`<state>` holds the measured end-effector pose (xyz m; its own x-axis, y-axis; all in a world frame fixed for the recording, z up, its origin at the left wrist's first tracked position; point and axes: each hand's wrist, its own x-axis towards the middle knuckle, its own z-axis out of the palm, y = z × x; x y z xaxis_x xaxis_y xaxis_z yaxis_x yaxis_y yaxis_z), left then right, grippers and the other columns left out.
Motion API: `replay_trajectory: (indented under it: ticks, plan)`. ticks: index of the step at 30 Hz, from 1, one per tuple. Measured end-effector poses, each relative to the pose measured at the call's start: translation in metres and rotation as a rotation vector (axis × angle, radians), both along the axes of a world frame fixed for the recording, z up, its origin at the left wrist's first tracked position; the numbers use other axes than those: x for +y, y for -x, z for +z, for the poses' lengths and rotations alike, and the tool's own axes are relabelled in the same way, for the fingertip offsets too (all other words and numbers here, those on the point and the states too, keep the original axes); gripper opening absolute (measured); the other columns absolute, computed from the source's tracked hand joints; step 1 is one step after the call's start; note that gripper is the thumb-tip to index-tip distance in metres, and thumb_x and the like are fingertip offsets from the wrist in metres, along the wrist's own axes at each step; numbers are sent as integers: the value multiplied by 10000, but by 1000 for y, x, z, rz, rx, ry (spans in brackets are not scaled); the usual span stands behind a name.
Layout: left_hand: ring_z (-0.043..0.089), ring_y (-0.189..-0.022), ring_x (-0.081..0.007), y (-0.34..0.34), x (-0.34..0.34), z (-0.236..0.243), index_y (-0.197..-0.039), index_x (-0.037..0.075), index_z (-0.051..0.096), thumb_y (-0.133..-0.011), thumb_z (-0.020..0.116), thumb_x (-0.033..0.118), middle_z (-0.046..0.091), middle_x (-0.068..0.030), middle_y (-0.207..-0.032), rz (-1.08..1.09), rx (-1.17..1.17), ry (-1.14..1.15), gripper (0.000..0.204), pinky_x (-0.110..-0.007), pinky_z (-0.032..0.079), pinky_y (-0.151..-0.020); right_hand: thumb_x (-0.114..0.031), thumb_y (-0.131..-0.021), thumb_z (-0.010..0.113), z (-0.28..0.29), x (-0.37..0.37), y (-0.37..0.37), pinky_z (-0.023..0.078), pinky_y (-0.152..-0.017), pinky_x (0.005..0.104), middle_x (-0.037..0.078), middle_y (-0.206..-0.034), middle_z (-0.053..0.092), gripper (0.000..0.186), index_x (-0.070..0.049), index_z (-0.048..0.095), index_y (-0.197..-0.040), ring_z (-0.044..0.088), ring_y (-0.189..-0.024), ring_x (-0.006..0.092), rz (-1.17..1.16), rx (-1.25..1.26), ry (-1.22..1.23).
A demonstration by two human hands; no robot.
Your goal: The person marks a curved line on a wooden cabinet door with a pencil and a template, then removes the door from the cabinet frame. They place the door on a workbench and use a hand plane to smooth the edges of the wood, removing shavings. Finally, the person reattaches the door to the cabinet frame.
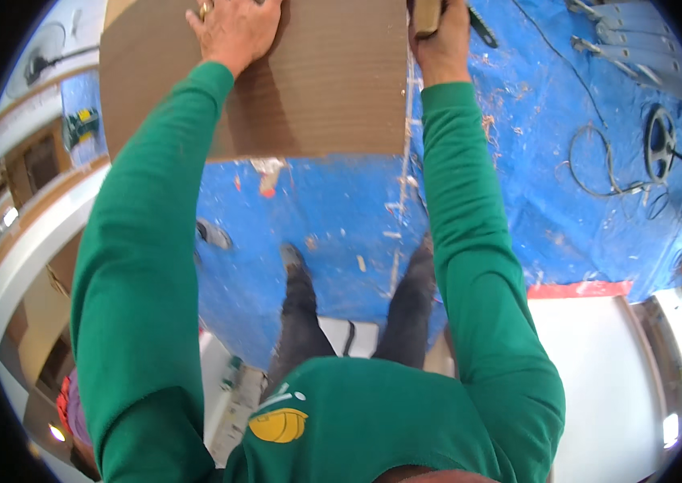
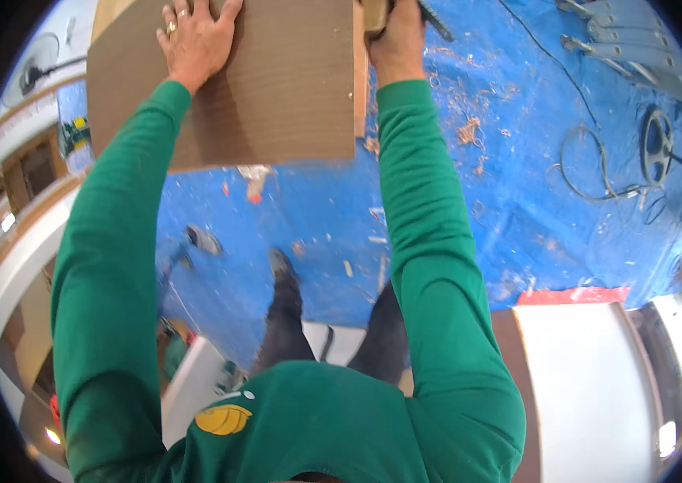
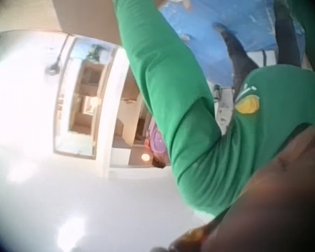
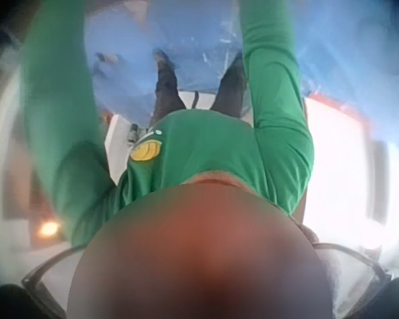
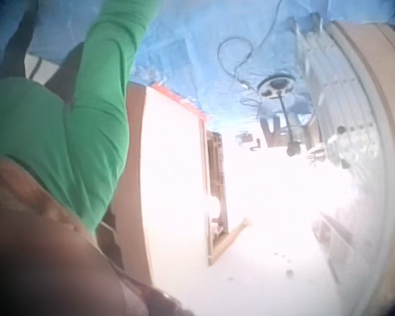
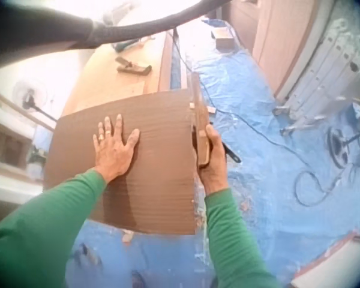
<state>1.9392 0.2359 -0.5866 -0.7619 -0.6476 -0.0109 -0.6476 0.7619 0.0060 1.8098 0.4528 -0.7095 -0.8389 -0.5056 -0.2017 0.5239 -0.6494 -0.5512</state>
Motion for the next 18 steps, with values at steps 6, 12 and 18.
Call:
replay_trajectory:
  ticks: [6, 12, 18]
  plan:
    - [121, -1647, -438, -5, -4, 4, -1725, 107, 230, -1065, 414, 674, 178, -265, -1769, 16, 6, 21, 889, -581, 81, -1326, -414, -962, 714, 34, 83, -50, 559, -1049, 443, 161, -1253, 703, 602, -5, 606, -1390, 680, -1191, 306, -35, -121, -50]
    - [111, -1651, -430, -6, -4, 8, -1730, 127, 221, -1062, 426, 670, 177, -256, -1773, 39, 2, 14, 885, -580, 68, -1328, -398, -959, 731, 84, 177, -159, 525, -1123, 449, 177, -1272, 697, 639, 48, 591, -1394, 694, -1201, 312, -77, -411, -195]
    - [102, -1649, -441, 6, 3, 6, -1733, 129, 206, -1067, 422, 660, 165, -258, -1775, 22, -21, 24, 879, -582, 64, -1327, -380, -966, 717, 89, 189, -205, 492, -1156, 473, 179, -1304, 700, 615, 44, 607, -1397, 669, -1255, 315, -54, -476, -254]
